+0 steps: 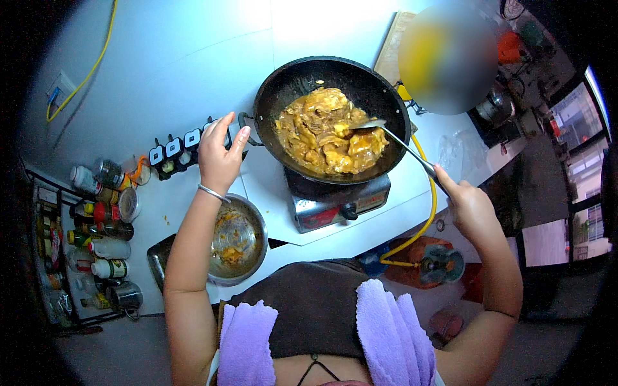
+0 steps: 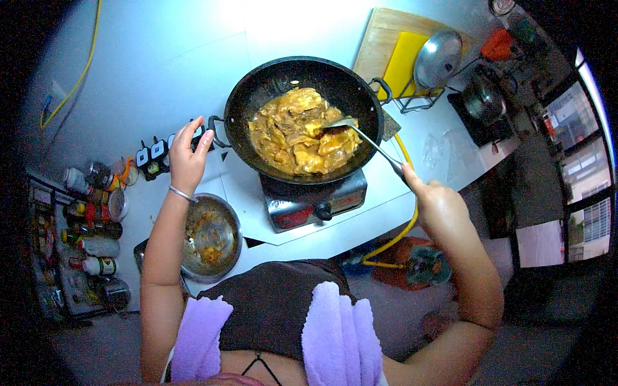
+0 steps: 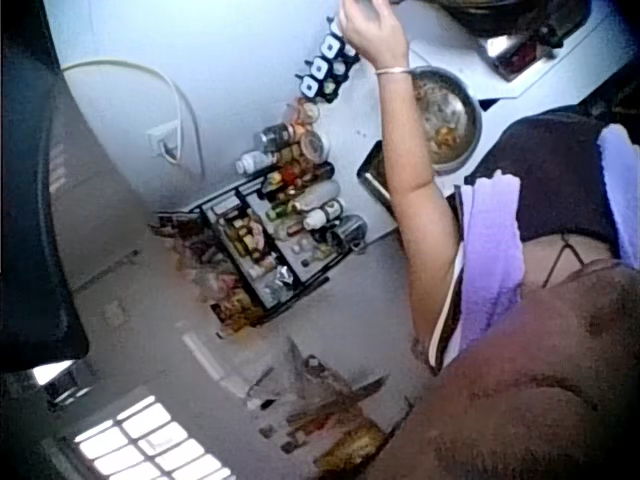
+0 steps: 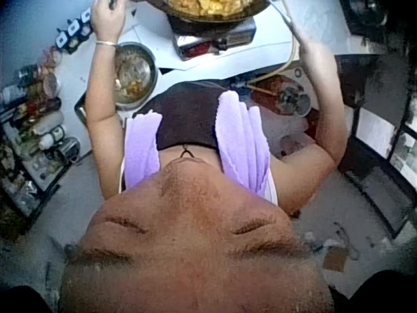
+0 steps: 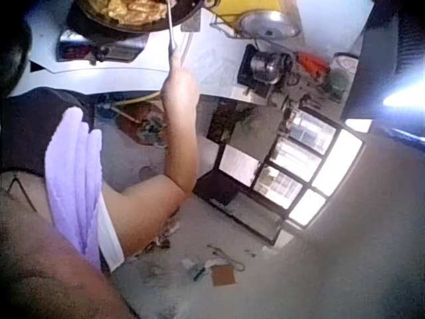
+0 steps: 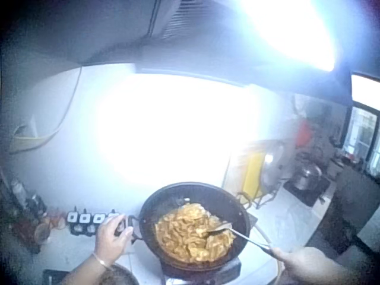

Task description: The person mixes chopped vegetables in a bowl, washes their hands at the sink, and then adds marinated meat from a tray into a wok on a portable stove. They stir the meat in the wok with a spatula and add a small amount of liquid from a bowl.

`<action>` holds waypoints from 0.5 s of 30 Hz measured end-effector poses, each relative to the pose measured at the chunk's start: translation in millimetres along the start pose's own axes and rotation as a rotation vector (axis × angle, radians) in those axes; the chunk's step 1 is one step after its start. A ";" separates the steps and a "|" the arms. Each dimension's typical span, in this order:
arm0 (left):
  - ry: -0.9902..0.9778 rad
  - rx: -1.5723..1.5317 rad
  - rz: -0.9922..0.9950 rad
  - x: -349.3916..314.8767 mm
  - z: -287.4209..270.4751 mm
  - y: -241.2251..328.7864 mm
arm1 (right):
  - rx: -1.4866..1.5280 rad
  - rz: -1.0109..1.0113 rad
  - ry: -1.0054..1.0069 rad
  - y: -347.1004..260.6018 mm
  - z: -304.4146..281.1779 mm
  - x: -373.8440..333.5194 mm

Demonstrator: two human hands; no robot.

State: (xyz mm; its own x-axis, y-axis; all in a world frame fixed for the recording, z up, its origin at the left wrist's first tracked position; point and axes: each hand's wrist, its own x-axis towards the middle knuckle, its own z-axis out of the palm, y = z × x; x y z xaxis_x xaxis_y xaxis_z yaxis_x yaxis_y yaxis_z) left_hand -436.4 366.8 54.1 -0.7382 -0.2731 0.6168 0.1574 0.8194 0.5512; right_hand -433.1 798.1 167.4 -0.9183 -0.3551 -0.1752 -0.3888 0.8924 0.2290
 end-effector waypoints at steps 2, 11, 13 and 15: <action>-0.022 -0.031 -0.014 1.3 -0.9 0.5 | 0.008 0.010 -0.027 -0.4 -4.3 4.2; -0.052 -0.064 -0.052 -7.1 -3.6 3.2 | 0.234 -0.078 0.099 -8.9 10.5 52.8; -0.061 -0.077 -0.093 -9.5 -8.7 1.5 | 0.214 -0.054 0.101 -15.3 12.8 57.1; -0.064 -0.082 -0.119 -11.7 -11.4 -3.0 | 0.217 -0.050 0.114 -20.7 13.6 61.4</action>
State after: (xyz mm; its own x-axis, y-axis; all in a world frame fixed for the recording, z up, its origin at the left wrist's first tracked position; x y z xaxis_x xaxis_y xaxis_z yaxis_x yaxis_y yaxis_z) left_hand -420.8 361.8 51.6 -0.7947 -0.3309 0.5088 0.1172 0.7388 0.6636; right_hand -480.4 761.6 138.9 -0.9057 -0.4182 -0.0692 -0.4199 0.9075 0.0100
